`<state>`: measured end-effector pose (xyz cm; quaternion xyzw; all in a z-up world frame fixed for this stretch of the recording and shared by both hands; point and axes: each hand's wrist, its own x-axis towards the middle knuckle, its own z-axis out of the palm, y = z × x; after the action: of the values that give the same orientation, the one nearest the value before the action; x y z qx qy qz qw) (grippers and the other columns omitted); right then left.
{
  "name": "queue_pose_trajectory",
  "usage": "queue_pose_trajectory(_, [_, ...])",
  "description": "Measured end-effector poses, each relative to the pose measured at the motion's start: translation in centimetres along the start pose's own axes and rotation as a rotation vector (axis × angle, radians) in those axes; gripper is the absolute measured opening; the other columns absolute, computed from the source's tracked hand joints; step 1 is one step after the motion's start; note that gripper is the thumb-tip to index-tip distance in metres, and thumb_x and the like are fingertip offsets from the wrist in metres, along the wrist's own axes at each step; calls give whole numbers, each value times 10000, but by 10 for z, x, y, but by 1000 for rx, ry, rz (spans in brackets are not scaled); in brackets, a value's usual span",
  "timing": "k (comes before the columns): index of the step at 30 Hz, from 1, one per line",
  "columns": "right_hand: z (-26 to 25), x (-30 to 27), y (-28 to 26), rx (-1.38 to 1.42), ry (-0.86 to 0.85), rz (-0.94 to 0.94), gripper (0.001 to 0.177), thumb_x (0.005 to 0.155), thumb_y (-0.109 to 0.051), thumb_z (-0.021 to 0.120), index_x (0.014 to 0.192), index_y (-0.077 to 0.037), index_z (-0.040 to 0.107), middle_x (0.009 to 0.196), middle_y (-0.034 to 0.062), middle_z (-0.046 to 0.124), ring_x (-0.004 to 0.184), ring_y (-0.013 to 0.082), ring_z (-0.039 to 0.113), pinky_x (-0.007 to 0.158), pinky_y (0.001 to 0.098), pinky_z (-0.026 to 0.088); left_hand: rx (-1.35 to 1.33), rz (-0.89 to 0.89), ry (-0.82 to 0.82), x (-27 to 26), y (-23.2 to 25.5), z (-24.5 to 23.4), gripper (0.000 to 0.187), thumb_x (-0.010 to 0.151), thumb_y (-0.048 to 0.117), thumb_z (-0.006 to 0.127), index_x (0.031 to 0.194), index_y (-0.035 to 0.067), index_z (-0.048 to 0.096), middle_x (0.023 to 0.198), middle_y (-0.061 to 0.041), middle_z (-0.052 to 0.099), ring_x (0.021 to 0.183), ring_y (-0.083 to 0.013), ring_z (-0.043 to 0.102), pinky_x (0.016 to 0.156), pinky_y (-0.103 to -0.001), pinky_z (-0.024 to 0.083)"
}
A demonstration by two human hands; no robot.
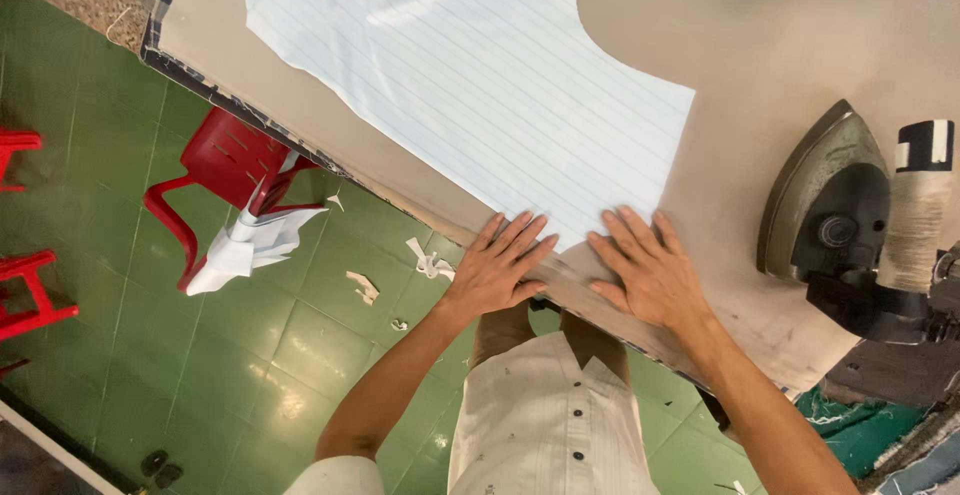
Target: The person irons a light blue striped fabric piece on a worktable, then uses scissors to trim its edges. They measure and mark the fabric with a ruler and chalk, iron it again, and finally cut a smaller rectangular piece from the fabric.
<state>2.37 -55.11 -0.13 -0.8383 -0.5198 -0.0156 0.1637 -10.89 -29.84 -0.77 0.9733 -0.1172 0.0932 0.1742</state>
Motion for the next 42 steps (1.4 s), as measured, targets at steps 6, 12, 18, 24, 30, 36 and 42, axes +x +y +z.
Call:
queue_pose_trajectory(6, [2,-1,1,-14,15,-16,688,938,-692,439,1450,-250,565,1566,90,524,1495,278,429,1235,556,263,-10,-2,24,-1,0,3,652,1015,599,434,1567,252,453,1635,-78,426,1524,-261,378,1274,-525,206])
queue_pose_trajectory(12, [1,-6,-1,-17,73,8,750,937,-691,441,1423,-140,595,1541,149,559,1490,315,447,1255,574,258,49,-84,49,-15,-28,1,715,993,651,451,1531,184,506,1613,-120,448,1516,-297,380,1267,-536,205])
queue_pose_trajectory(18, [-8,21,-56,-49,110,75,692,944,-608,517,1381,-81,622,1523,150,581,1462,318,483,1251,558,286,226,-161,90,-20,-117,-71,691,1040,559,429,1537,84,501,1623,-161,433,1520,-323,368,1264,-539,178])
queue_pose_trajectory(24, [15,40,-102,-120,40,203,688,953,-621,474,1424,-130,576,1578,104,524,1503,276,426,1284,535,241,239,-45,46,5,-212,-110,655,1055,550,438,1534,110,516,1615,-159,444,1517,-336,366,1258,-549,167])
queue_pose_trajectory(30, [35,35,-107,-198,16,259,700,892,-635,514,1434,-199,585,1610,37,505,1509,227,426,1290,502,262,286,-266,-430,0,-295,-154,620,1070,579,325,1627,307,338,1719,-68,248,1583,-288,191,1285,-550,52])
queue_pose_trajectory(36, [39,37,-109,-232,77,256,688,866,-616,531,1413,-205,608,1567,41,565,1484,233,480,1273,498,328,270,-594,284,-16,-385,-166,413,1093,183,548,1483,48,542,1422,-215,595,1285,-361,613,1079,-465,488])
queue_pose_trajectory(42, [22,44,-111,-189,15,190,757,925,-571,519,1470,-48,572,1577,131,532,1522,283,432,1304,528,298,-196,-1280,96,40,-410,-175,645,886,665,599,1172,89,655,1195,-137,659,1104,-288,646,896,-460,537])
